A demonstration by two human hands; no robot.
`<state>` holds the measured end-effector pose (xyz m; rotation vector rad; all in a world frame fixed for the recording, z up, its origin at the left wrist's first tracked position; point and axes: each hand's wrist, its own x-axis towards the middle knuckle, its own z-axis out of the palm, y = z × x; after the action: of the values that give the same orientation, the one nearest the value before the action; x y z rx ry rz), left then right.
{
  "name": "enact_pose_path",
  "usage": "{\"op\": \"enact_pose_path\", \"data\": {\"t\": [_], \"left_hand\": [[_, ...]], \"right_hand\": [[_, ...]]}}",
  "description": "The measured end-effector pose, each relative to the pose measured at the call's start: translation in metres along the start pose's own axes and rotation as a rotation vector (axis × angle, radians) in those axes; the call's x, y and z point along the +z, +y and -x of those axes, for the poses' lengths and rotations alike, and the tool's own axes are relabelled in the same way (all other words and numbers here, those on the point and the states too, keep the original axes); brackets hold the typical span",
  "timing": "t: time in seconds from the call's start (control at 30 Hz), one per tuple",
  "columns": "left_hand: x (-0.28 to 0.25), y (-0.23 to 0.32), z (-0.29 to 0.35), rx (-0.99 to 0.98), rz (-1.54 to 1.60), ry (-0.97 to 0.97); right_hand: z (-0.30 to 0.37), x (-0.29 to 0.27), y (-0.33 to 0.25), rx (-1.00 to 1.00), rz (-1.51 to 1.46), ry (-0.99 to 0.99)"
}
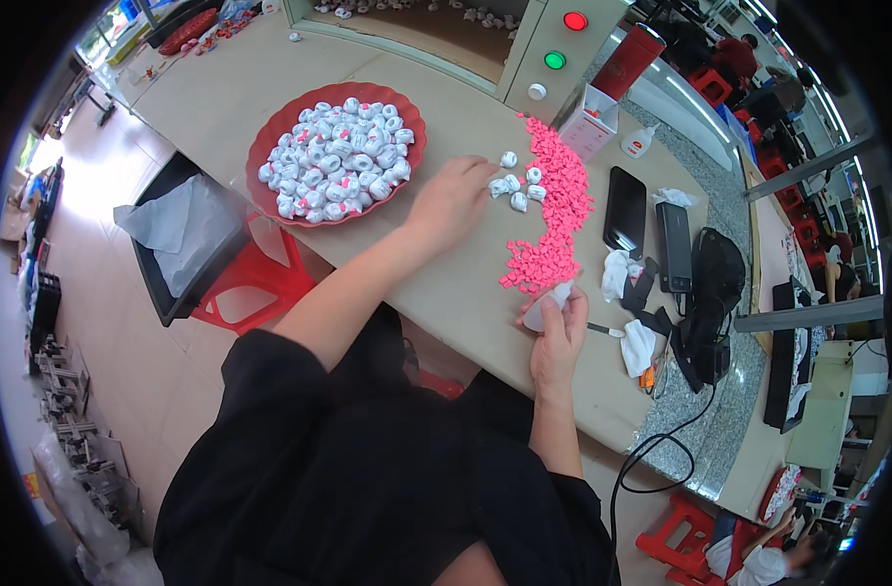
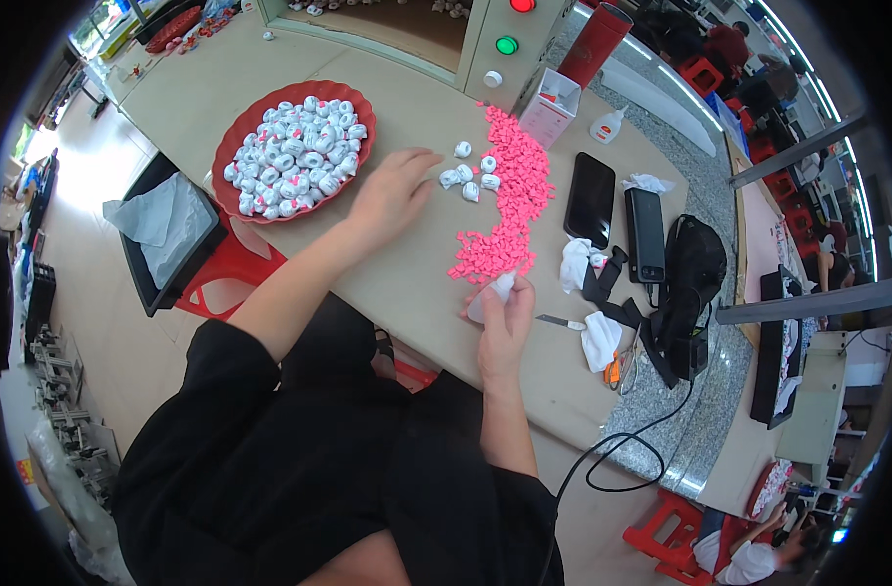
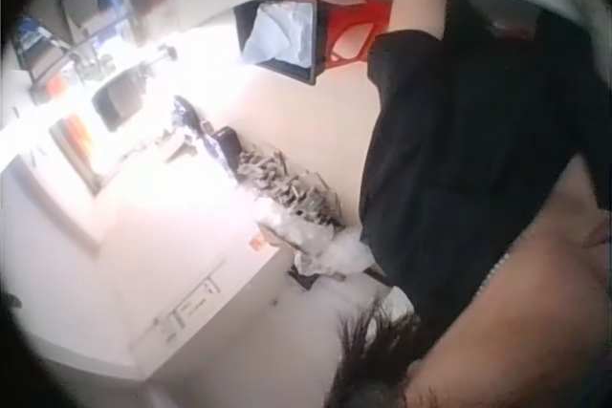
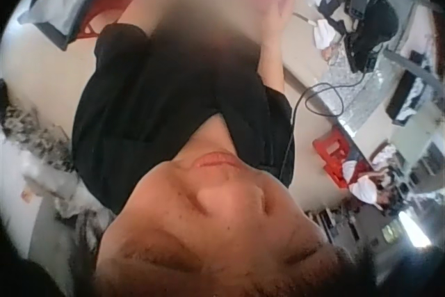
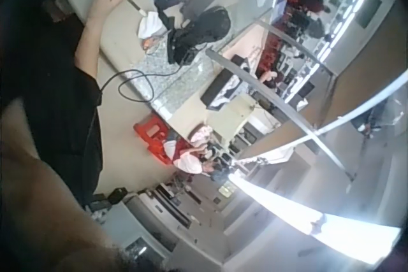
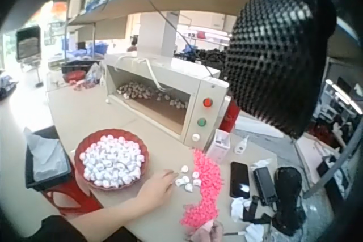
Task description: The person repeatedly picks up small white plastic caps, applies a small amount of liquid from a squeeze bottle, and attaches a pink plastic piece to each cap. They place the assembled items into a red bowl and later transfer them into a cardboard box.
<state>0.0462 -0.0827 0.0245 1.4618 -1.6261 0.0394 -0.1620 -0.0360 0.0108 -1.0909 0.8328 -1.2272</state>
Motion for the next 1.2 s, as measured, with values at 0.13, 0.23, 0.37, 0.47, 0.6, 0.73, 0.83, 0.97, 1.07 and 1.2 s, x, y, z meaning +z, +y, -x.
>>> {"op": "enact_pose_path", "data": {"t": [0.13,0.23,0.37,0.47,0.6,0.73,0.83,0.97,1.07,1.2], "left_hand": [[0.030,-0.018,-0.014,-0.139,0.032,-0.165],[0.020,-0.013,-0.005,-0.244,0.177,-0.222],[0.003,0.012,0.030,-0.735,0.871,-0.430],[-0.009,0.040,0.054,-0.817,1.204,-0.377],[-0.002,0.046,0.073,-0.717,1.239,-0.367],[0.001,0.051,0.072,-0.666,1.191,-0.335],[0.003,0.050,0.072,-0.677,1.172,-0.353],[0.006,0.047,0.077,-0.667,1.150,-0.344],[0.007,0.046,0.078,-0.670,1.178,-0.341],[0.007,0.046,0.077,-0.663,1.171,-0.339]], "right_hand": [[0.004,-0.002,-0.004,0.067,0.038,0.033],[0.001,-0.013,-0.006,0.083,-0.109,-0.021],[0.001,-0.022,-0.013,-0.050,0.001,0.065],[-0.003,-0.024,-0.023,-0.134,0.020,0.116],[-0.007,-0.027,-0.020,-0.109,-0.162,0.061],[-0.003,-0.018,-0.009,-0.173,-0.058,-0.011],[0.005,-0.017,-0.002,-0.255,0.138,-0.022],[0.005,-0.017,0.005,-0.443,0.331,-0.063],[0.005,-0.018,0.005,-0.483,0.408,-0.084],[0.005,-0.018,0.003,-0.508,0.458,-0.107]]}}
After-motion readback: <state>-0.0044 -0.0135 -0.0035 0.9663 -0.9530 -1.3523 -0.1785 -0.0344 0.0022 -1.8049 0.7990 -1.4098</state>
